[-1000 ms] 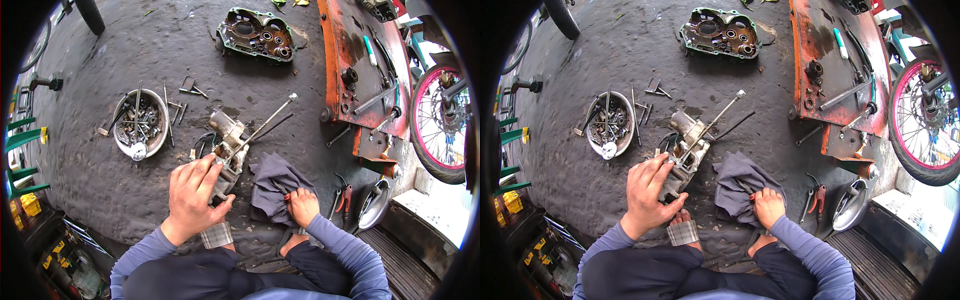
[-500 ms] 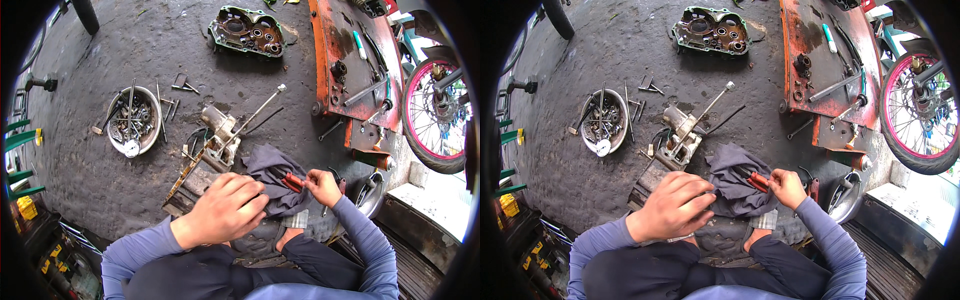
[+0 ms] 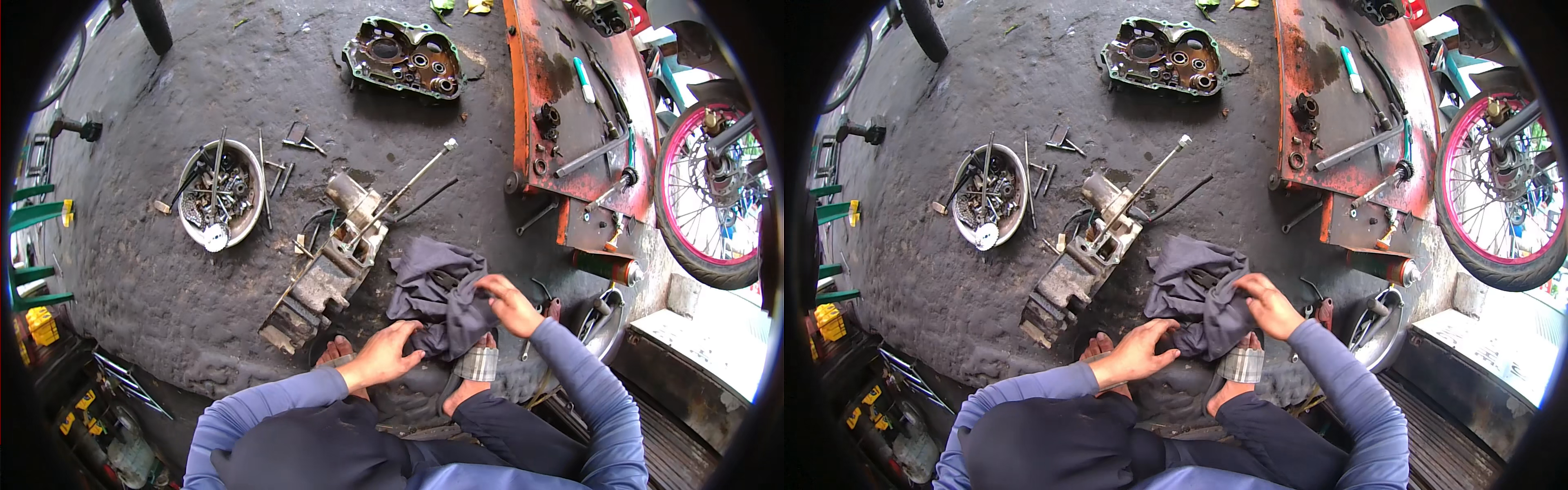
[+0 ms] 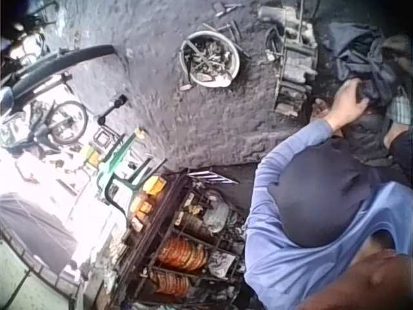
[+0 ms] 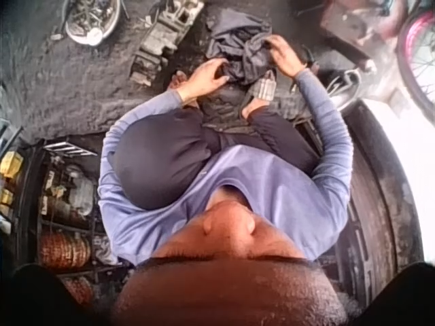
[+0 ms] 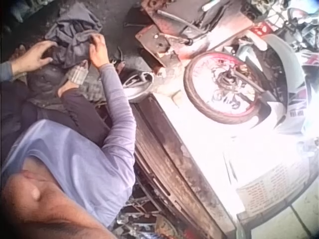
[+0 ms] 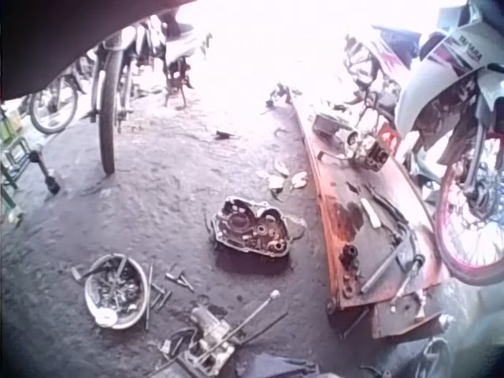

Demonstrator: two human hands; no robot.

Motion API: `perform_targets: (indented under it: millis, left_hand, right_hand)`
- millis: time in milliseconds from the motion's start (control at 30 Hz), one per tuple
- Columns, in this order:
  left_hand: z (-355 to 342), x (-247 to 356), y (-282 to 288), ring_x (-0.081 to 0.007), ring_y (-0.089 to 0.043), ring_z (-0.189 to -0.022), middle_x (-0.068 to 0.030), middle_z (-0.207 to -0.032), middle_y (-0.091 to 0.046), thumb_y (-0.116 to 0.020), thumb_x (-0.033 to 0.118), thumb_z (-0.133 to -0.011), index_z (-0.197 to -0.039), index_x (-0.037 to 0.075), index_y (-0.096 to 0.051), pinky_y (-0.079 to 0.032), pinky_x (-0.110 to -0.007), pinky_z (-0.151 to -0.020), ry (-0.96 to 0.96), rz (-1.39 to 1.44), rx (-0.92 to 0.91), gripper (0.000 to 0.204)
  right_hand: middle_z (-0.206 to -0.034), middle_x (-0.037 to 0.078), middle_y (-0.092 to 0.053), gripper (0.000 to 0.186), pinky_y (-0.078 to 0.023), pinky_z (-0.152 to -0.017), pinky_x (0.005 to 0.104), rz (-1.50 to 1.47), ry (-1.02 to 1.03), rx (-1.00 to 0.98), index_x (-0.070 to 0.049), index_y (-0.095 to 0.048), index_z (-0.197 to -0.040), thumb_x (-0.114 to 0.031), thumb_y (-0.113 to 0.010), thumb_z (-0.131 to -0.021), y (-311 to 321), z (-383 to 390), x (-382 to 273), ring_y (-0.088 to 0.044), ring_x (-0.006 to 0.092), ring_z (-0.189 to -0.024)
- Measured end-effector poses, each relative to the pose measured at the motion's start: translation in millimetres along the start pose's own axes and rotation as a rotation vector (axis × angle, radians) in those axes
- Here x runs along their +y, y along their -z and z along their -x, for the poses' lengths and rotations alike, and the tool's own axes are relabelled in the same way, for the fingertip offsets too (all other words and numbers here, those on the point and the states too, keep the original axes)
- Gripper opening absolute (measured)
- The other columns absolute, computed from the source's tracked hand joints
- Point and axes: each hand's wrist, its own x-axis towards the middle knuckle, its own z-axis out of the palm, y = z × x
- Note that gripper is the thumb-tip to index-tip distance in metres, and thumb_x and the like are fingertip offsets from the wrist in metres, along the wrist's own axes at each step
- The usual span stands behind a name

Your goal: The recorder is repairing and cleaning a motorcycle engine component, using pliers and a rag.

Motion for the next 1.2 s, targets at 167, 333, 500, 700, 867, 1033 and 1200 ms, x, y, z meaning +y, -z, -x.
perform_targets:
  millis: [167, 333, 500, 700, 867, 1033, 1200]
  left_hand:
    - [-0.5, -2.3, 0.2, -0.0322, -0.067, -0.103, -0.0167, -0.119, -0.064, -0.074, 0.019, -0.088, -0.127, 0.002, -0.059, -0.054, -0.042, -0.091, -0.075, -0.052, 0.021, 0.045]
    - [-16.2, 18.5, 17.1, -0.037, -0.061, -0.112, -0.0175, -0.12, -0.063, -0.074, 0.018, -0.088, -0.122, 0.003, -0.061, -0.05, -0.046, -0.098, -0.294, -0.233, 0.181, 0.04]
    - [-16.5, 37.6, 34.4, -0.0388, -0.056, -0.123, -0.0192, -0.127, -0.06, -0.077, 0.025, -0.086, -0.125, 0.002, -0.059, -0.045, -0.047, -0.107, -0.242, -0.106, 0.314, 0.048]
    - [-10.0, 48.2, 48.9, -0.0393, -0.043, -0.141, -0.0218, -0.15, -0.046, -0.084, 0.034, -0.075, -0.151, 0.003, -0.04, -0.035, -0.047, -0.119, -0.279, -0.05, 0.075, 0.093]
    - [-5.8, 91.5, 79.7, -0.0371, -0.056, -0.125, -0.0191, -0.148, -0.046, -0.084, 0.031, -0.075, -0.149, 0.004, -0.04, -0.047, -0.044, -0.106, -0.33, 0.041, 0.213, 0.091]
    - [-19.2, 63.4, 75.4, -0.0226, -0.064, -0.087, -0.0146, -0.123, -0.055, -0.08, 0.017, -0.08, -0.136, 0.007, -0.05, -0.054, -0.034, -0.077, -0.162, -0.02, 0.07, 0.065]
    - [-15.0, 95.1, 77.0, -0.0385, -0.059, -0.116, -0.0217, -0.125, -0.053, -0.083, 0.027, -0.079, -0.133, 0.0, -0.046, -0.049, -0.045, -0.1, -0.17, 0.103, 0.241, 0.071]
  right_hand:
    - [-0.122, 0.027, -0.062, 0.051, -0.051, -0.096, 0.0497, 0.328, -0.348, 0.207, 0.0, -0.056, -0.122, -0.016, -0.075, -0.077, -41.2, -22.1, -7.2, -0.061, 0.0453, -0.112]
    - [-0.106, 0.027, -0.067, 0.04, -0.053, -0.09, 0.0489, 0.489, -0.3, 0.17, 0.001, -0.058, -0.108, -0.016, -0.071, -0.074, -41.4, -12.7, 1.3, -0.066, 0.0438, -0.103]
    - [-0.105, 0.013, -0.075, 0.028, -0.053, -0.092, 0.034, -0.438, -0.287, -0.018, 0.003, -0.069, -0.106, -0.005, -0.07, -0.079, -12.3, 21.8, -46.8, -0.07, 0.0185, -0.1]
    - [-0.116, 0.007, -0.072, 0.037, -0.051, -0.097, 0.0308, -0.595, -0.227, -0.173, 0.003, -0.067, -0.122, 0.001, -0.068, -0.085, 22.7, 12.2, -131.3, -0.065, 0.0123, -0.106]
    - [-0.115, 0.004, -0.068, 0.037, -0.05, -0.098, 0.0308, -0.751, -0.108, -0.153, -0.001, -0.06, -0.127, -0.003, -0.065, -0.091, 12.8, -3.9, -135.6, -0.062, 0.0114, -0.106]
    - [-0.114, 0.005, -0.07, 0.04, -0.051, -0.097, 0.0308, -0.52, 0.053, 0.04, 0.0, -0.061, -0.124, -0.003, -0.07, -0.085, -12.9, -18.6, -135.1, -0.063, 0.0117, -0.105]
    - [-0.112, 0.006, -0.07, 0.043, -0.053, -0.095, 0.0307, -0.76, -0.063, 0.02, -0.002, -0.061, -0.122, 0.0, -0.074, -0.081, -5.0, -11.2, -123.2, -0.066, 0.0128, -0.104]
